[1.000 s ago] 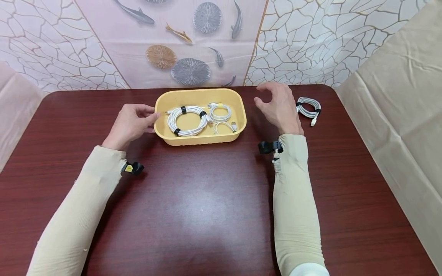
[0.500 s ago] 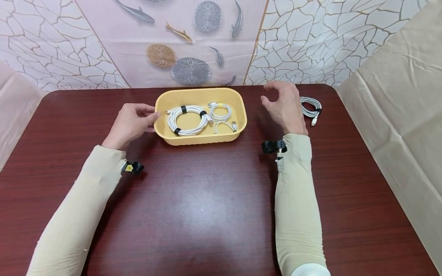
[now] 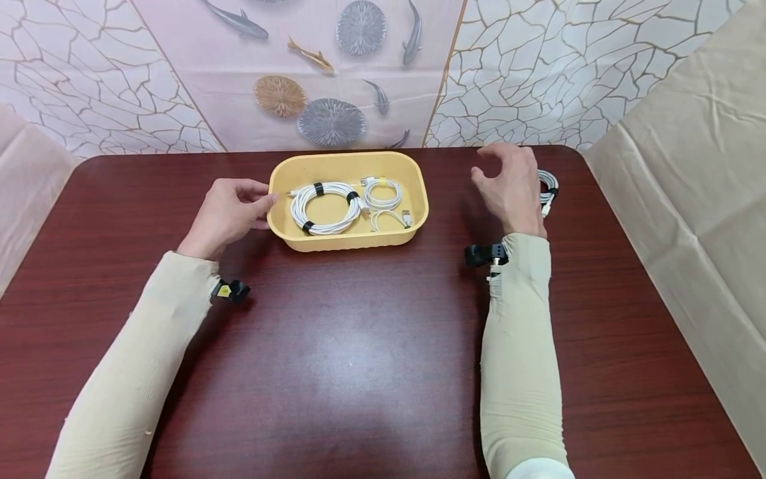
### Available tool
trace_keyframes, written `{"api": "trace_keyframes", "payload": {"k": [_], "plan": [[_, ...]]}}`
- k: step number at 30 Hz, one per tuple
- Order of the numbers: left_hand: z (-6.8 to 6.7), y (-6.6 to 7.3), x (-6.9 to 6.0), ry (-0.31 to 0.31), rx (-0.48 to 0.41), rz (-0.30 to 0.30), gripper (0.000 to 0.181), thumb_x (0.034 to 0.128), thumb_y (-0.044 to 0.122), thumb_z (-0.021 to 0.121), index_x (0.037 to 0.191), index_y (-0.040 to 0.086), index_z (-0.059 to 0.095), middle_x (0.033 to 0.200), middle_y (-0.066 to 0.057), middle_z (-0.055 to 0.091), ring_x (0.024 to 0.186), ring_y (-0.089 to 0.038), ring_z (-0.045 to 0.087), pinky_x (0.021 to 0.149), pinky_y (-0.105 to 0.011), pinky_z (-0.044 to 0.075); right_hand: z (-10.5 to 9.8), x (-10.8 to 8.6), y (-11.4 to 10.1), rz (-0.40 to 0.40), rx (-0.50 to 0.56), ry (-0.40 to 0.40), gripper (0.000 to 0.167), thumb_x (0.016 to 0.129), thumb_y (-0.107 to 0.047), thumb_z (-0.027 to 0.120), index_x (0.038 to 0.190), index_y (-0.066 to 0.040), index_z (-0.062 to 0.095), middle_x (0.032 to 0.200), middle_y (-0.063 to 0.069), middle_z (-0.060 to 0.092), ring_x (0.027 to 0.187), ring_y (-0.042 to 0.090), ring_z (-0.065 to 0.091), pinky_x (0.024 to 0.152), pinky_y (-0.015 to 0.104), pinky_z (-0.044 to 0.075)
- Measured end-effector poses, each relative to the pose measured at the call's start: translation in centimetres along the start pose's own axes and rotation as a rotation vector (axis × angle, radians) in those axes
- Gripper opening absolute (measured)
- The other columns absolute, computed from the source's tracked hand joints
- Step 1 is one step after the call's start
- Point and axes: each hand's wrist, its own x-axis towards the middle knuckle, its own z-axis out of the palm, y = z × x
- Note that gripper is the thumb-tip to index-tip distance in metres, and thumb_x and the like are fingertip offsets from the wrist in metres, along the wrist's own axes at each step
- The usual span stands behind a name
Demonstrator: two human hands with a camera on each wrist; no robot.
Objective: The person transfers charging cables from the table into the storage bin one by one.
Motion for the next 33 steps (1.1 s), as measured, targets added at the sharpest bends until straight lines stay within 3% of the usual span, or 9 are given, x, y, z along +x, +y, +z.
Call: {"api": "trace_keyframes", "payload": {"k": [7, 14, 24, 33], "plan": [[0.1, 0.0, 0.0, -0.002, -0.005, 0.001, 0.033, 0.1015, 0.016, 0.063, 0.127, -0.005, 0.065, 0.117, -0.026, 0.068, 0.066, -0.003, 0.069, 0.075, -0.034, 0.068, -0.2, -0.1, 0.6, 0.037, -0.027, 0.009, 0.037, 0.096, -0.025, 0.064, 0.130, -0.014, 0.071, 0.136, 0.012, 0.067, 0.134, 0.036, 0.054, 0.107, 0.059, 0.048], [0.0, 0.0, 0.0, 0.003, -0.002, 0.000, 0.033, 0.1017, 0.017, 0.063, 0.127, -0.004, 0.066, 0.116, -0.025, 0.069, 0.064, -0.003, 0.069, 0.074, -0.034, 0.068, -0.3, -0.2, 1.6, 0.017, -0.023, 0.051, 0.034, 0.095, -0.019, 0.063, 0.125, -0.009, 0.073, 0.126, 0.017, 0.072, 0.108, 0.037, 0.056, 0.094, 0.049, 0.045], [0.0, 0.0, 0.1, 0.005, -0.002, 0.005, 0.032, 0.1015, 0.016, 0.063, 0.127, -0.003, 0.066, 0.116, -0.026, 0.068, 0.065, -0.003, 0.069, 0.074, -0.034, 0.068, -0.8, -0.4, 3.0, 0.108, -0.031, 0.035, 0.038, 0.097, -0.022, 0.061, 0.131, -0.009, 0.069, 0.132, 0.021, 0.068, 0.126, 0.040, 0.054, 0.108, 0.055, 0.045], [0.0, -0.1, 0.1, 0.005, 0.000, 0.007, 0.032, 0.1018, 0.016, 0.062, 0.127, -0.003, 0.066, 0.115, -0.025, 0.069, 0.065, -0.003, 0.069, 0.075, -0.034, 0.068, -1.2, -0.6, 4.0, 0.158, -0.033, 0.045, 0.042, 0.096, -0.021, 0.060, 0.135, -0.008, 0.066, 0.138, 0.020, 0.064, 0.133, 0.037, 0.054, 0.111, 0.054, 0.047]]}}
